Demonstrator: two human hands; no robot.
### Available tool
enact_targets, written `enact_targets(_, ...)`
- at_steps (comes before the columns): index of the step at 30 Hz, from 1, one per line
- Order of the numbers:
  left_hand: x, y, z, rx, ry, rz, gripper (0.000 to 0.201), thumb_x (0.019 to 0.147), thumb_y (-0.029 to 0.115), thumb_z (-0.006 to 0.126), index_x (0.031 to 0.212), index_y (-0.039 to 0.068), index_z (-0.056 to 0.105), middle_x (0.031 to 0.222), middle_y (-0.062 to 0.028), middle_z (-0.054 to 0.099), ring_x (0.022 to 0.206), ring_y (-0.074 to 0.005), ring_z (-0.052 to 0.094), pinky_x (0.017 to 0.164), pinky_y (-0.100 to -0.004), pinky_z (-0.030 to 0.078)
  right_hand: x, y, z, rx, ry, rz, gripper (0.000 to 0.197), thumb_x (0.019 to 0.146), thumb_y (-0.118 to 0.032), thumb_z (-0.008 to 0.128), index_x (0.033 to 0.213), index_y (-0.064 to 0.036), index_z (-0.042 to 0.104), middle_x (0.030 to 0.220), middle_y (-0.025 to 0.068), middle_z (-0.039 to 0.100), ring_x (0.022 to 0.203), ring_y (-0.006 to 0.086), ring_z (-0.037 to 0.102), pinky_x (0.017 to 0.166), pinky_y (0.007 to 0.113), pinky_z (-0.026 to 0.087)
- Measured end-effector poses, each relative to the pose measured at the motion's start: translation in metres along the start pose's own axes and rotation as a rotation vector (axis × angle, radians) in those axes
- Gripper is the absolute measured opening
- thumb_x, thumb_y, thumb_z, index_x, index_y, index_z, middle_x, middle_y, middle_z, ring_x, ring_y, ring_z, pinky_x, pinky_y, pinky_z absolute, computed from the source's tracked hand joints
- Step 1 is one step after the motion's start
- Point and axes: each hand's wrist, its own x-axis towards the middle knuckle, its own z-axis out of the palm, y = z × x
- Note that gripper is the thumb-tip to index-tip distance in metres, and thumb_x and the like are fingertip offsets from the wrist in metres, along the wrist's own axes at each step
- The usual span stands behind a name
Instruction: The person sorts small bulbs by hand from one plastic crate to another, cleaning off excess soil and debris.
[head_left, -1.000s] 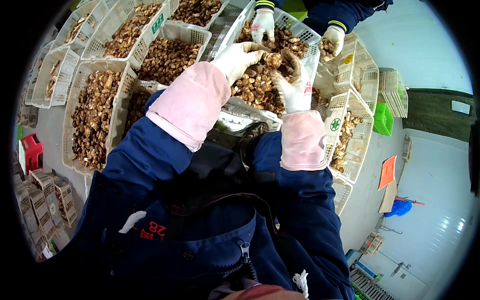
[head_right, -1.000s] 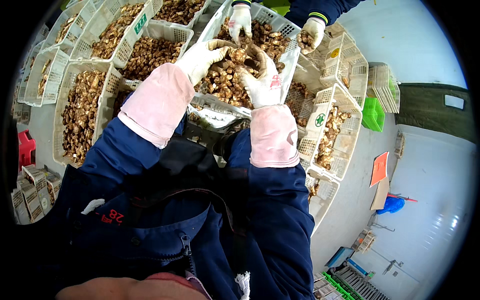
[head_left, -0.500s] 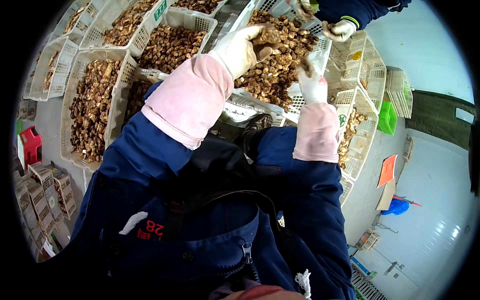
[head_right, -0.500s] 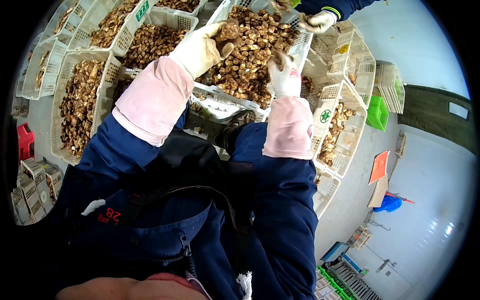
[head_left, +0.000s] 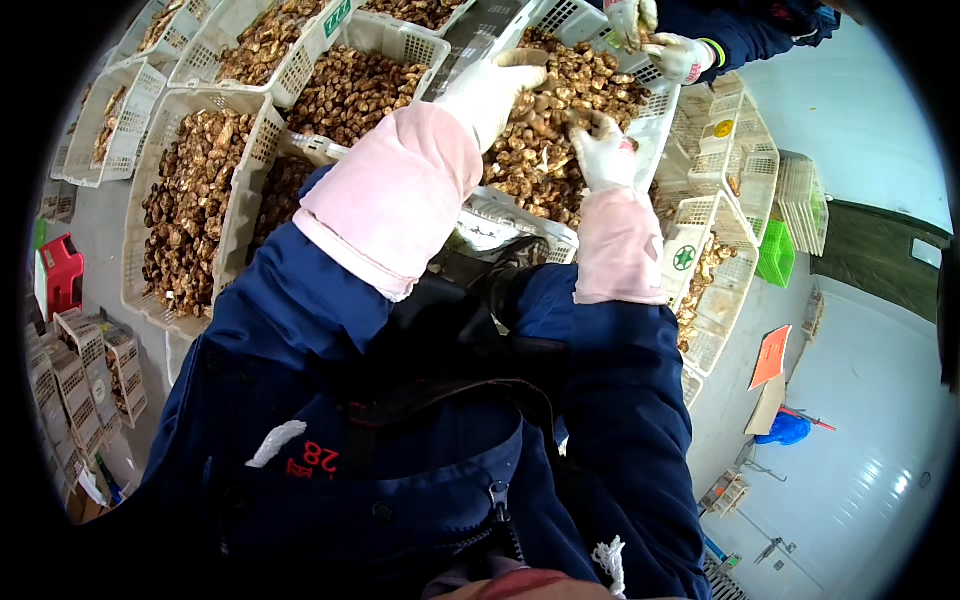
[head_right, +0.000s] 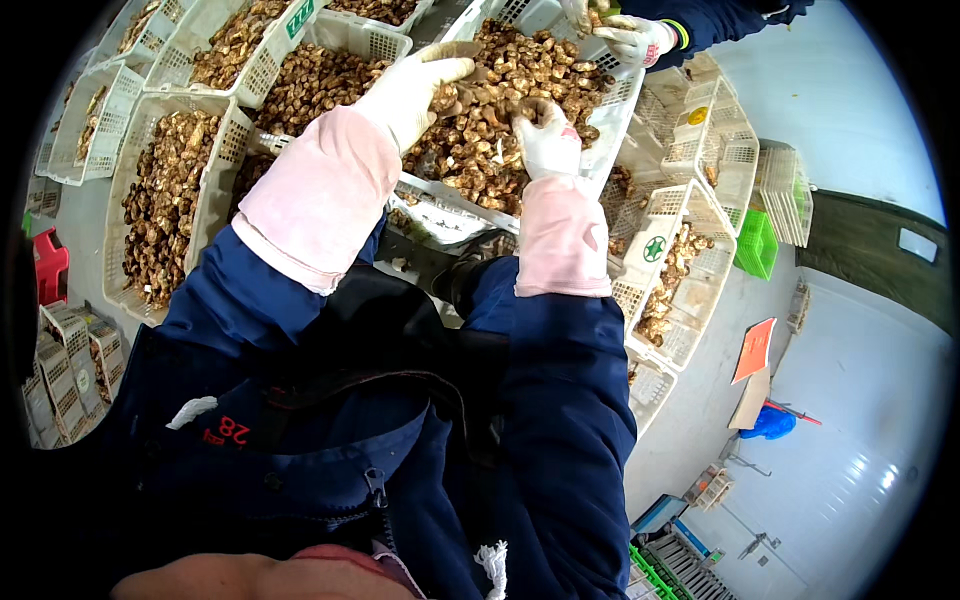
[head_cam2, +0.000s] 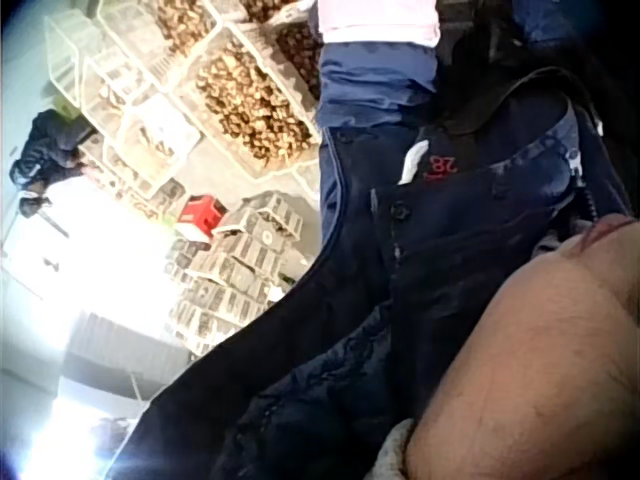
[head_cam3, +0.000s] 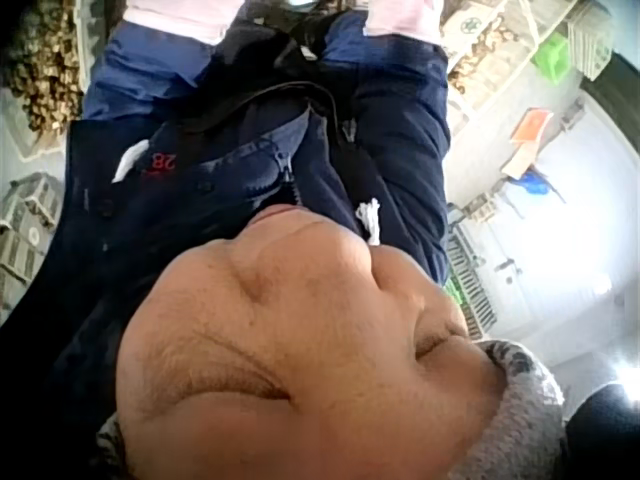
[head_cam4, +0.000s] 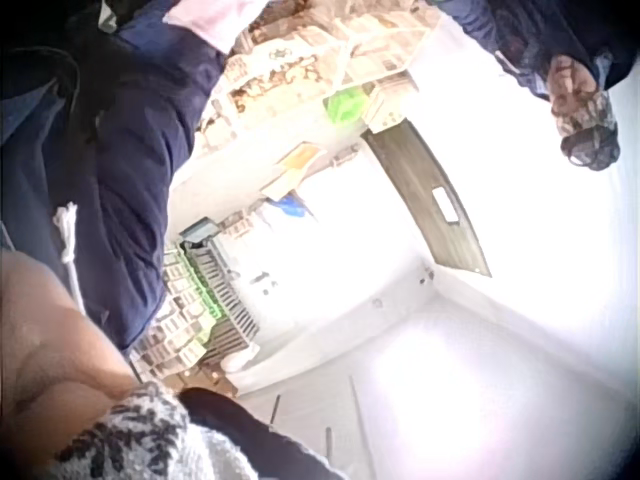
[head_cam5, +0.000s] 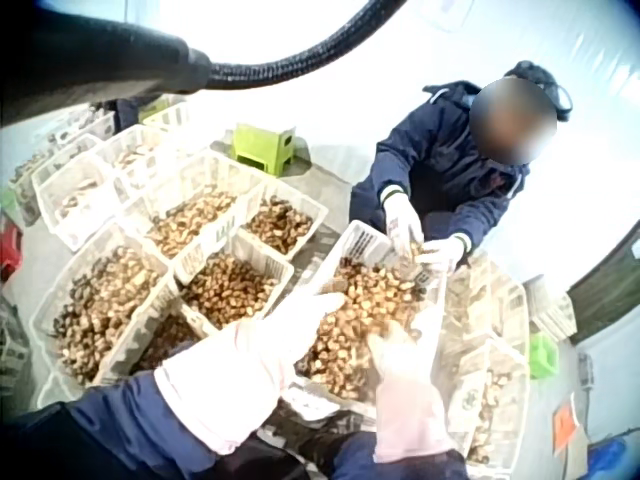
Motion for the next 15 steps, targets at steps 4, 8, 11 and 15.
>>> enact_targets(4,-0.003,-0.003,0.009,0.121,-0.083,-0.098,0.040,0.092,0.021,0.065,0.127,0.005,0.056,0.111,-0.0034,0.064,0.075,-0.0086,0.058,0.062,-0.0241,0.047,-0.027,-0.022,-0.011,0.833,0.114,-0.225,0.045,0.083,0.007,0.066,0.124,0.0019,0.050,0.113,0.0097,0.060,0.093,0.0145,0.062,0.082,0.024,0.053)
enact_targets(8,-0.018,0.005,0.014,0.193,-0.265,-0.103,0.054,0.088,0.033,0.071,0.130,0.005,0.055,0.110,-0.0031,0.063,0.085,-0.0069,0.056,0.066,-0.0235,0.046,-0.046,-0.026,-0.003,0.842,0.094,-0.365,0.046,0.082,0.008,0.065,0.126,0.0023,0.050,0.116,0.0116,0.060,0.101,0.0161,0.061,0.088,0.026,0.051)
enact_targets(11,-0.013,0.000,0.011,0.388,-0.243,-0.036,0.063,0.085,0.037,0.073,0.132,0.000,0.052,0.114,-0.0058,0.063,0.099,-0.0097,0.056,0.081,-0.0242,0.046,-0.049,-0.021,-0.009,0.161,0.234,-0.474,0.038,0.085,-0.008,0.066,0.120,0.0011,0.056,0.113,0.0148,0.064,0.105,0.0217,0.062,0.090,0.030,0.049)
enact_targets(15,-0.014,0.005,0.014,0.547,-0.238,0.001,0.064,0.085,0.038,0.072,0.133,0.000,0.052,0.115,-0.0064,0.063,0.103,-0.0106,0.056,0.085,-0.0252,0.044,-0.054,-0.019,-0.005,-0.160,0.401,-0.526,0.035,0.084,-0.015,0.066,0.115,-0.0025,0.061,0.109,0.0161,0.066,0.101,0.0283,0.064,0.088,0.034,0.050)
